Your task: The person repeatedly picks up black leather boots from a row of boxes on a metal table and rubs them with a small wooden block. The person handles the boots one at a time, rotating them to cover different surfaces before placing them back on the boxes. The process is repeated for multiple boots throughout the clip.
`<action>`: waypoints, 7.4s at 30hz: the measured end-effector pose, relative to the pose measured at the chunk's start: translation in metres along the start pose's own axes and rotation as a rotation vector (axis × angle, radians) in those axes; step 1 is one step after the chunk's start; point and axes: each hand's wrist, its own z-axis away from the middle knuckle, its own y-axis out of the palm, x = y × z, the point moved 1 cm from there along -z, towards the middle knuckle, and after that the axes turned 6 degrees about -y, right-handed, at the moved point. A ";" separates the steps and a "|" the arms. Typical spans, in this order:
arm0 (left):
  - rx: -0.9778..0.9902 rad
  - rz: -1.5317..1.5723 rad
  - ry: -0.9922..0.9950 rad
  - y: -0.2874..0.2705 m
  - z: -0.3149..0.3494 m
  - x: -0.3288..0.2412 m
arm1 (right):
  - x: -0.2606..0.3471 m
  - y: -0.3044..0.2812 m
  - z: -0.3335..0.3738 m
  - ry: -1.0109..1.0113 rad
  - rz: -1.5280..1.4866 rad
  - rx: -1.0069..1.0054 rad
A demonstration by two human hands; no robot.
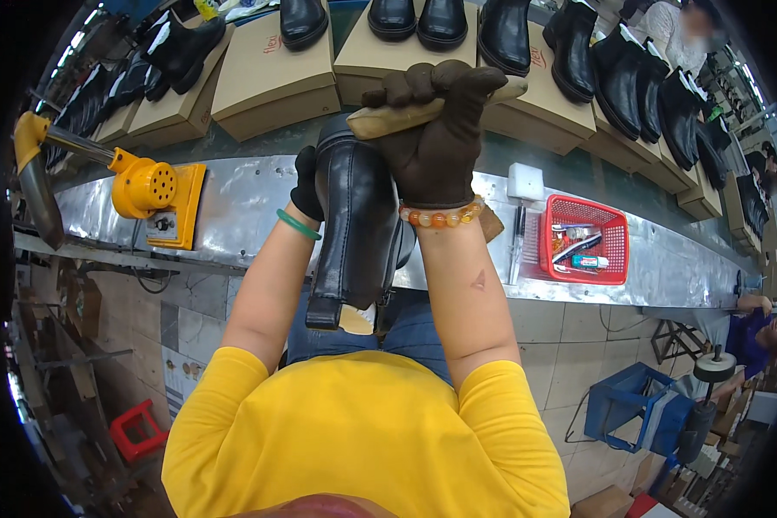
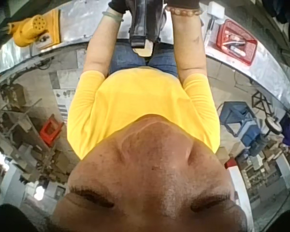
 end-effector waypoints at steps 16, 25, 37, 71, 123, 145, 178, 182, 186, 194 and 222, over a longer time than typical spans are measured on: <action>-0.153 -0.306 0.085 0.018 0.000 -0.001 | -0.008 0.024 0.002 0.085 0.381 0.136; -0.023 -0.067 -0.008 -0.013 -0.008 0.001 | 0.002 -0.010 -0.006 0.033 -0.280 -0.190; -0.041 -0.262 -0.152 0.037 -0.034 0.010 | 0.054 -0.028 -0.003 -0.014 -0.295 -0.124; -0.261 0.253 0.348 0.034 0.057 -0.053 | 0.028 -0.059 0.168 0.580 0.792 -0.426; -1.033 -0.287 0.568 -0.013 0.053 -0.060 | 0.034 -0.098 0.166 0.593 0.919 -0.778; -1.122 -1.757 0.344 -0.012 -0.006 -0.118 | -0.128 -0.136 0.005 0.369 0.795 -0.241; -0.554 -1.927 0.520 -0.144 -0.030 -0.260 | 0.086 -0.101 0.218 0.445 1.431 -0.574; -0.707 -1.891 0.516 -0.134 -0.021 -0.241 | 0.086 -0.108 0.222 0.368 1.251 -0.704; -0.946 -1.499 0.348 -0.172 0.034 -0.228 | 0.100 -0.086 0.219 0.388 1.717 -0.634; -0.691 -1.316 0.161 -0.164 0.029 -0.189 | 0.114 -0.101 0.237 0.133 1.781 -0.687; -1.884 -0.769 0.922 -0.183 0.057 -0.261 | 0.110 -0.121 0.252 0.076 1.724 -0.742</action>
